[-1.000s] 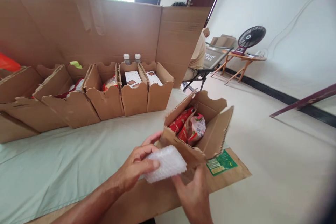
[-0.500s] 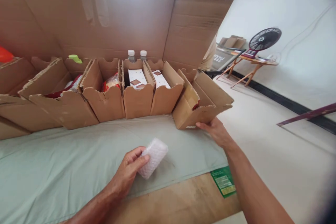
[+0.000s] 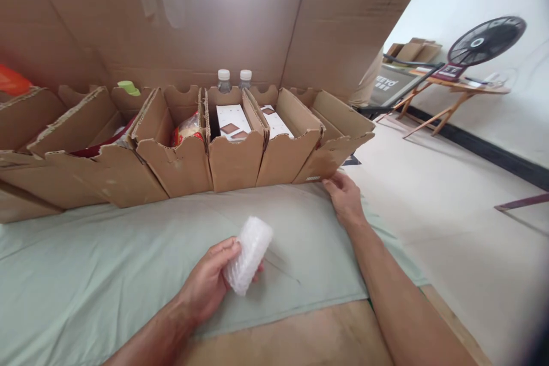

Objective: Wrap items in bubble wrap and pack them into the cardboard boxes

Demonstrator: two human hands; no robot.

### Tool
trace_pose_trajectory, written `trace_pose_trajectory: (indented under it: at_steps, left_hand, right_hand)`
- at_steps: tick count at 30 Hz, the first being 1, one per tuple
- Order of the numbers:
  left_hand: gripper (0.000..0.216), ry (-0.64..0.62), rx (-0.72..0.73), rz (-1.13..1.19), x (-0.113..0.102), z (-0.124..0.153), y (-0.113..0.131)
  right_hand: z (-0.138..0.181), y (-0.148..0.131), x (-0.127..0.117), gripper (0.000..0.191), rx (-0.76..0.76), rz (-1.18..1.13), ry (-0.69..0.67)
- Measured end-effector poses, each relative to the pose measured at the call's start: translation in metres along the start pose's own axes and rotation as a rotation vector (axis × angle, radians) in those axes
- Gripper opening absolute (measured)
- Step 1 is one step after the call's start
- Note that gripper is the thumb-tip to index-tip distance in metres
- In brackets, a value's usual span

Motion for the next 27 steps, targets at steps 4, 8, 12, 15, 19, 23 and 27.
trace_pose_trajectory:
  at_steps: [4, 8, 12, 15, 19, 23, 27]
  left_hand:
    - [0.042, 0.026, 0.023, 0.088, -0.004, 0.0, 0.004]
    - [0.038, -0.008, 0.034, 0.059, 0.006, 0.004, 0.005]
    - [0.033, -0.061, 0.02, 0.029, 0.024, 0.019, 0.0]
    - [0.041, -0.067, 0.033, -0.015, 0.026, 0.039, -0.002]
    - [0.064, -0.029, 0.225, -0.076, 0.007, 0.072, 0.005]
    - [0.088, 0.182, 0.411, -0.332, -0.01, 0.099, 0.003]
    - [0.119, 0.159, 0.346, -0.353, -0.004, 0.108, -0.003]
  right_hand:
    - [0.058, -0.028, 0.002, 0.06, 0.023, 0.02, 0.061]
    - [0.128, -0.083, 0.043, 0.053, -0.004, -0.133, -0.464]
    - [0.181, -0.131, 0.084, 0.057, 0.063, -0.493, -0.875]
    - [0.193, -0.149, 0.091, 0.04, 0.097, -0.528, -0.856]
    - [0.195, -0.161, 0.086, 0.028, -0.07, -0.194, -0.668]
    - [0.206, -0.168, 0.102, 0.026, -0.154, 0.11, -0.608]
    - [0.225, -0.181, 0.126, 0.038, -0.147, 0.054, -0.712]
Point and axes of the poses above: each hand's wrist, its own z-axis away from the middle knuckle, its own x-axis out of the palm, y = z × x, the point moved 3 cm from there along -z, towards the middle knuckle, and after that the axes turned 10 degrees about -y, right-handed, at the moved point
